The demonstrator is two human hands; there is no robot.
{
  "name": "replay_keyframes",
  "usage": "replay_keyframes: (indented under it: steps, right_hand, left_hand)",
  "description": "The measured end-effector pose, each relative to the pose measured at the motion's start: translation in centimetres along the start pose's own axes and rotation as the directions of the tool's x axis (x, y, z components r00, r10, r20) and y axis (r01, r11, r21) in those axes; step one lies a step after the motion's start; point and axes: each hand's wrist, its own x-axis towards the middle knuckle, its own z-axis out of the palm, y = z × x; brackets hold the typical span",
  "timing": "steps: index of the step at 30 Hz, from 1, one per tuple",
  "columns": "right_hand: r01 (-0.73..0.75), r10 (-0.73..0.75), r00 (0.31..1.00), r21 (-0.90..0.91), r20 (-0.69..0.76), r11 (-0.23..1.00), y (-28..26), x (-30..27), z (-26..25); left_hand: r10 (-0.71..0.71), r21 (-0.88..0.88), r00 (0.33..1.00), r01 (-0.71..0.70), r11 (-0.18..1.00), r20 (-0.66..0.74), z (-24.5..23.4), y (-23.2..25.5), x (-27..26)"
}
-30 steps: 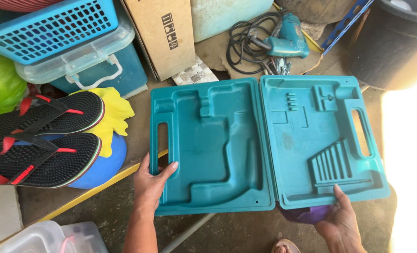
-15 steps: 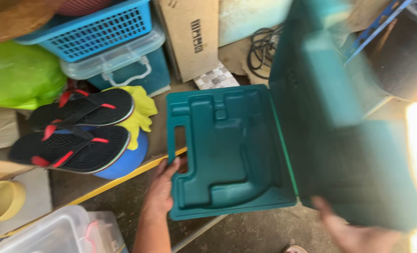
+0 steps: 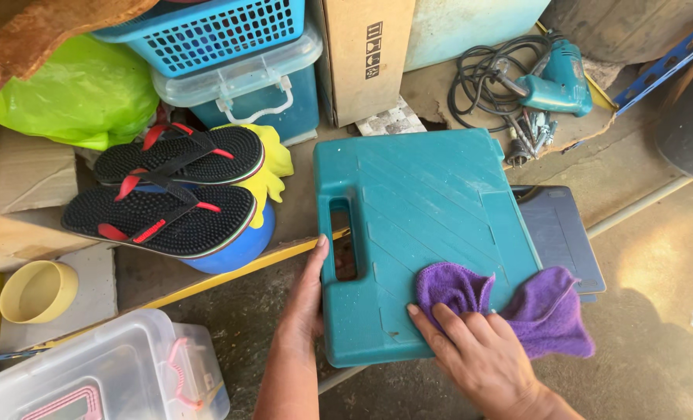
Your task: The person wipes a teal plastic toolbox with a purple cloth, cleaning the inside lid, the inner tray, and the outer surfaces. They rotate the case to reach different sides and continue wiping the exterior until the end.
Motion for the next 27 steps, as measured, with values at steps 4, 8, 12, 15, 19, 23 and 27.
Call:
replay_keyframes:
  steps: [4,8,12,15,19,23,27]
  right_hand:
    - [0.048,-0.052,0.994,0.046,0.095,0.998,1.9,-0.1,-1.7]
    - [0.125,-0.129,0.991,0.103,0.035,0.987,2.5,-0.3,-2.6]
    - [0.166,-0.169,0.986,0.232,-0.006,0.959,2.7,-0.8,-2.0]
    - [-0.004,0.001,1.000,0.247,0.014,0.969,4.2,-2.0,-2.1]
    - [-0.341,0.354,0.934,0.431,0.053,0.835,8.3,-4.3,-4.9]
    - [-0.627,0.727,0.680,0.593,0.100,0.505,11.0,-5.7,-8.9]
    - [-0.582,0.630,0.726,0.242,-0.277,0.777,11.6,-3.3,-10.3]
  left_hand:
    - [-0.054,0.007,0.998,0.054,0.999,-0.038,0.6,0.1,0.3]
    - [-0.099,0.009,0.995,0.100,0.995,-0.013,0.8,0.9,0.2]
    - [-0.009,0.218,0.984,0.048,0.975,-0.175,1.3,1.5,0.1]
    - [-0.027,0.133,0.982,0.053,0.990,-0.189,1.4,1.4,0.2]
    - [0.047,0.202,0.971,0.001,0.979,-0.234,1.1,0.8,0.9]
    - [0.122,0.264,0.963,-0.056,0.963,-0.240,0.8,0.3,1.7]
    - [0.181,0.411,0.956,-0.072,0.909,-0.231,0.8,-0.5,1.9]
